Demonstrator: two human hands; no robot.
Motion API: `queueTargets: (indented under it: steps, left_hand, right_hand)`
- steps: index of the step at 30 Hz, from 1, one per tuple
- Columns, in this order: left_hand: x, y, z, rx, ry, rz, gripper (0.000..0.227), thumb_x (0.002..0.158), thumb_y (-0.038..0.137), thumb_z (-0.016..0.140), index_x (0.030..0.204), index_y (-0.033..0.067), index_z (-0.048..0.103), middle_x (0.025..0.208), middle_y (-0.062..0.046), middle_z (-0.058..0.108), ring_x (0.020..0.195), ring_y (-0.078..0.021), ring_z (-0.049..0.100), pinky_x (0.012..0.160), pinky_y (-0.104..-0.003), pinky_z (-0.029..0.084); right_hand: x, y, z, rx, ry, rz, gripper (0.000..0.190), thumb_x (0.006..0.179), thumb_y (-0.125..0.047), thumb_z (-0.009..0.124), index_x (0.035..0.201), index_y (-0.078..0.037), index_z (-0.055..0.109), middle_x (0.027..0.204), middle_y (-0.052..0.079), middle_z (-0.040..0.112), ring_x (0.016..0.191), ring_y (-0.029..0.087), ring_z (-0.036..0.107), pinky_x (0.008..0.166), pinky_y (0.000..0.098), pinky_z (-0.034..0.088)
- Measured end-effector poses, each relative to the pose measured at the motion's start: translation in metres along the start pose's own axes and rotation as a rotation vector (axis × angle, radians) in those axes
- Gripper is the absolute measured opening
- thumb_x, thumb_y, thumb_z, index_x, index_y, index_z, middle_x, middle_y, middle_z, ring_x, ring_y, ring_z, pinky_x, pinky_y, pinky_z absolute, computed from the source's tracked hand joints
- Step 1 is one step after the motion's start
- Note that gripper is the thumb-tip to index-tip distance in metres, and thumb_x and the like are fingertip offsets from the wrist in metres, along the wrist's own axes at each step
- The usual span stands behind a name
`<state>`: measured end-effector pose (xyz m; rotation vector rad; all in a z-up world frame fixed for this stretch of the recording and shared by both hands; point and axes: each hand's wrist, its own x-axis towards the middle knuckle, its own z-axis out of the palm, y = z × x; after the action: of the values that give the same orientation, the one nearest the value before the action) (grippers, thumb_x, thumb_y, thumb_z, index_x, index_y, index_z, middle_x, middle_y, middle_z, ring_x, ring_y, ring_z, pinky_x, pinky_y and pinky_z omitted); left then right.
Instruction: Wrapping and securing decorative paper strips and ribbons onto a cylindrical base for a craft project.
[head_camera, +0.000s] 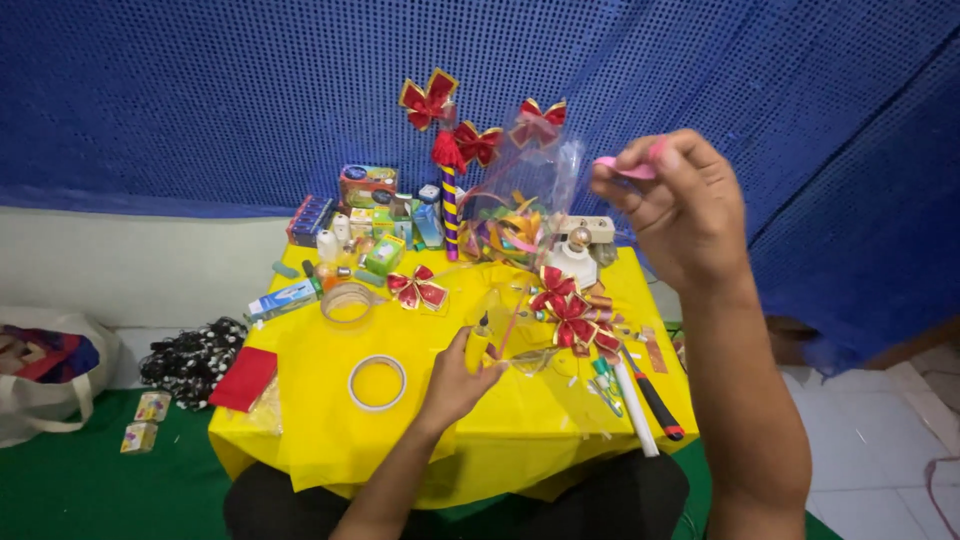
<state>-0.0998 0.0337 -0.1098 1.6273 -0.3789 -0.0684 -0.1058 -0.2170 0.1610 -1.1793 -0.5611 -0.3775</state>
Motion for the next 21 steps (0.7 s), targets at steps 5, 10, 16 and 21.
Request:
queueTargets:
  steps: [5,10,16,21]
  left_hand:
    - [0.012,-0.024,-0.007,0.055,0.046,0.006,0.046,0.076,0.005,0.081,0.119,0.0077,0.063,0.086,-0.005,0.078,0.061,-0.0141,0.063,0.057,-0.028,0.052]
    - [0.004,0.026,-0.038,0.285,0.138,-0.02,0.037,0.083,0.014,0.073,0.119,0.009,0.063,0.081,-0.006,0.072,0.061,-0.017,0.068,0.056,-0.032,0.054]
    - [0.007,0.039,-0.094,0.597,0.091,0.051,0.065,0.079,0.017,0.07,0.139,-0.0028,0.056,0.124,-0.023,0.071,0.107,-0.0398,0.069,0.09,-0.044,0.055]
    - [0.008,0.048,-0.126,0.907,0.041,0.011,0.058,0.086,0.012,0.072,0.141,0.0071,0.056,0.138,-0.018,0.065,0.12,-0.0398,0.066,0.098,-0.051,0.054]
  right_hand:
    - [-0.01,-0.036,-0.034,0.022,0.044,-0.024,0.018,0.109,-0.029,0.053,0.105,-0.014,0.061,0.113,0.012,0.071,0.114,0.03,0.076,0.108,0.0466,0.067]
    - [-0.029,-0.069,-0.063,0.032,-0.027,-0.124,0.018,0.115,-0.027,0.063,0.118,-0.019,0.078,0.117,-0.001,0.075,0.119,0.015,0.073,0.11,0.0288,0.063]
    - [-0.053,-0.05,-0.11,0.145,-0.294,0.007,0.02,0.113,-0.016,0.057,0.107,-0.01,0.075,0.106,0.008,0.077,0.097,0.013,0.076,0.1,0.0326,0.061]
    - [-0.112,0.041,-0.167,-0.224,-0.259,0.269,0.011,0.098,-0.011,0.061,0.091,-0.007,0.068,0.093,0.015,0.072,0.095,0.029,0.074,0.084,0.0417,0.061]
